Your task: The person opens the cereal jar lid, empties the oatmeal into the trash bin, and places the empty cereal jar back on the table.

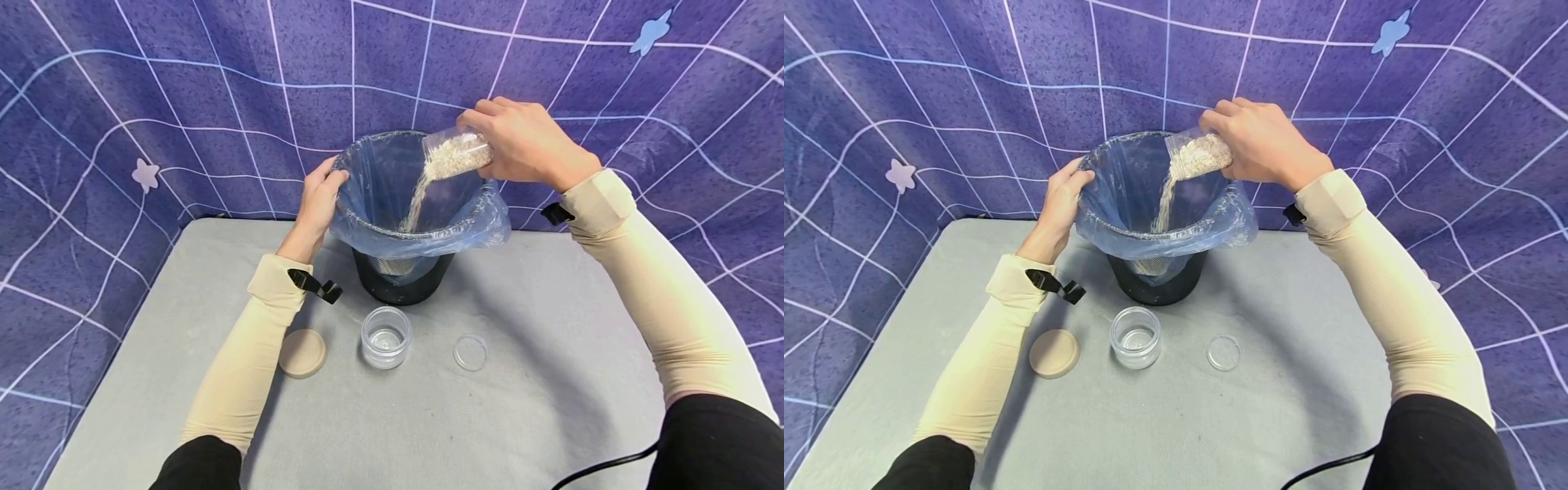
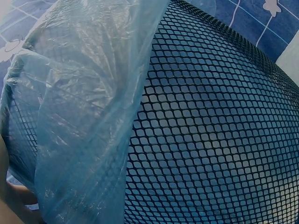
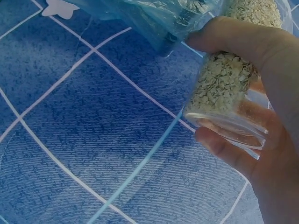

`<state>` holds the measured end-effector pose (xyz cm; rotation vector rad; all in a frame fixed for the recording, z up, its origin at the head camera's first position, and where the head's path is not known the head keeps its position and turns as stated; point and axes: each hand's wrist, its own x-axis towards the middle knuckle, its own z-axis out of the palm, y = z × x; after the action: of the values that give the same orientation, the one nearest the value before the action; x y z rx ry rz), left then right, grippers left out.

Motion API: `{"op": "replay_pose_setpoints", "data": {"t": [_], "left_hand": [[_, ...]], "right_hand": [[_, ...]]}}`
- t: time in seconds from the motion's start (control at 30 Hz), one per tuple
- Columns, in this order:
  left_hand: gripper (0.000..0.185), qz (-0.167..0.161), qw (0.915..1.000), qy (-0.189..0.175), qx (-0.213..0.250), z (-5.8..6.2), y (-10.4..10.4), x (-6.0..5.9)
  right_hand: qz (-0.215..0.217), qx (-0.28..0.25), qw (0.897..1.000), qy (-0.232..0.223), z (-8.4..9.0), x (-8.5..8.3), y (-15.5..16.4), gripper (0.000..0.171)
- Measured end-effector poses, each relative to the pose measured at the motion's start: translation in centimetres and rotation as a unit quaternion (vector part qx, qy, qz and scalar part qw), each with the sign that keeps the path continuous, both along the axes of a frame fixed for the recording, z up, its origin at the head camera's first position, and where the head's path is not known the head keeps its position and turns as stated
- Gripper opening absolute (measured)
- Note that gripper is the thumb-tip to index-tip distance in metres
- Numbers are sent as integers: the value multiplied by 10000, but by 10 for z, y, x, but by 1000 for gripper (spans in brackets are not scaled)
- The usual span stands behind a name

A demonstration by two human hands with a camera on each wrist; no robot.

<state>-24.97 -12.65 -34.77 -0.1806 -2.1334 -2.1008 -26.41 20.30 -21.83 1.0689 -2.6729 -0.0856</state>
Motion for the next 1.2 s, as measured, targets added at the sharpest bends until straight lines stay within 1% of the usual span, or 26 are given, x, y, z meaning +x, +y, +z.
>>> {"op": "replay_pose_setpoints", "data": {"t": [0.33, 0.43, 0.77, 0.97, 1.2], "left_hand": [[45, 73, 9999, 11, -117, 1, 0, 2], [45, 93, 9999, -7, -77, 1, 1, 1], [45, 53, 9998, 84, -144, 0, 0, 0], [45, 48, 9999, 57, -110, 0, 0, 0], [45, 28, 9997, 97, -214, 1, 0, 1]], "right_hand": [[28, -25, 10000, 47, -2, 0, -1, 65], [42, -13, 10000, 34, -2, -1, -1, 65], [47, -11, 10000, 51, -2, -1, -1, 64], [20, 0, 10000, 57, -2, -2, -1, 66], [50, -10, 10000, 50, -3, -2, -1, 66]]}}
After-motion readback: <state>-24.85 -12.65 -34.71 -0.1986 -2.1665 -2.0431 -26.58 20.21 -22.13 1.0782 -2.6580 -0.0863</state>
